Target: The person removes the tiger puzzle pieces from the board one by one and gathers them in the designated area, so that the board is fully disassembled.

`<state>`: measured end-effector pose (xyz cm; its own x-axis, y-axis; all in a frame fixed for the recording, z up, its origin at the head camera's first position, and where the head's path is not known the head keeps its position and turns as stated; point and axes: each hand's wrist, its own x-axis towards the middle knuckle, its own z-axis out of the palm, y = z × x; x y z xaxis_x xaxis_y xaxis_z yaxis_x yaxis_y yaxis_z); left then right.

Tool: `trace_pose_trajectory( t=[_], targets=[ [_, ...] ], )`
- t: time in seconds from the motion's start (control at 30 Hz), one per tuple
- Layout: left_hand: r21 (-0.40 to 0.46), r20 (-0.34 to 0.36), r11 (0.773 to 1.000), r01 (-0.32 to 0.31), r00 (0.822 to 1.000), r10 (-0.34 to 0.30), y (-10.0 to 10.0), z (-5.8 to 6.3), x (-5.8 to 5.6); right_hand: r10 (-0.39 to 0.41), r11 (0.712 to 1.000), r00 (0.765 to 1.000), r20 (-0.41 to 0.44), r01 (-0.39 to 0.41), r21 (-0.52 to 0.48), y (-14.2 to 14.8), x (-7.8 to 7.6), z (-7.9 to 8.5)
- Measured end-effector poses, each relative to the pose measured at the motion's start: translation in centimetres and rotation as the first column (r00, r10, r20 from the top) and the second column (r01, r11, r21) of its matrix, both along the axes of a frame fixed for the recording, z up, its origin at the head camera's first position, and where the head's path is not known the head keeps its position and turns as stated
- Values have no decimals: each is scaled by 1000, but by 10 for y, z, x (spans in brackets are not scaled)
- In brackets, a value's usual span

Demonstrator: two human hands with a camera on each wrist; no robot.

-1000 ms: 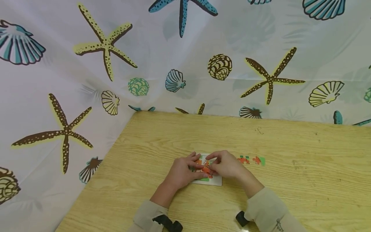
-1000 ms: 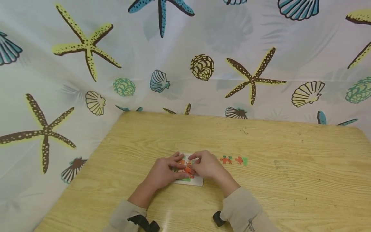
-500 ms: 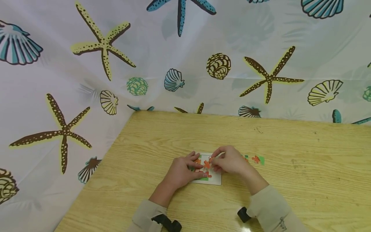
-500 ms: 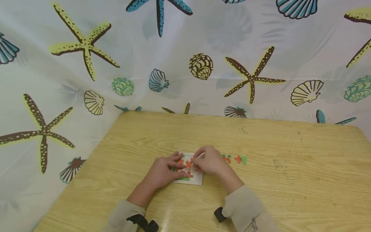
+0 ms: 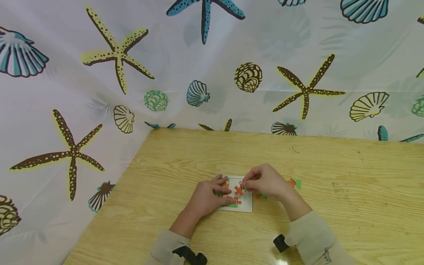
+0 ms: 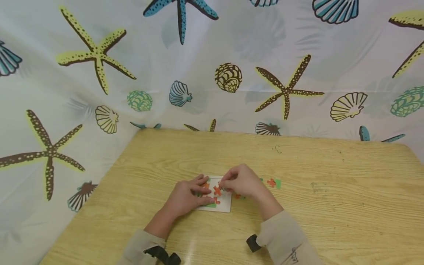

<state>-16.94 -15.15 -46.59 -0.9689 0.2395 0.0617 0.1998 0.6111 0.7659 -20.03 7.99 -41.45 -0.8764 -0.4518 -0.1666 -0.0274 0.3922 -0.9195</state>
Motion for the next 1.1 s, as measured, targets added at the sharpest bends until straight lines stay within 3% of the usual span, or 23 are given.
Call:
trace_pose_trajectory(
  t=[0.3, 0.7, 1.1],
  targets=[
    [0, 2, 1000, -10, 1000, 10, 0, -1, 0, 15, 998, 998, 64, -11, -60, 4, -2, 3],
    [14, -14, 1000, -1, 1000, 2, 0, -5, -2, 52, 998, 996, 78, -54, 22, 12, -5, 2],
    [10, 0, 1000, -5, 1000, 5, 0, -3, -1, 49, 999, 993, 109, -51, 16, 16, -7, 3]
  ],
)
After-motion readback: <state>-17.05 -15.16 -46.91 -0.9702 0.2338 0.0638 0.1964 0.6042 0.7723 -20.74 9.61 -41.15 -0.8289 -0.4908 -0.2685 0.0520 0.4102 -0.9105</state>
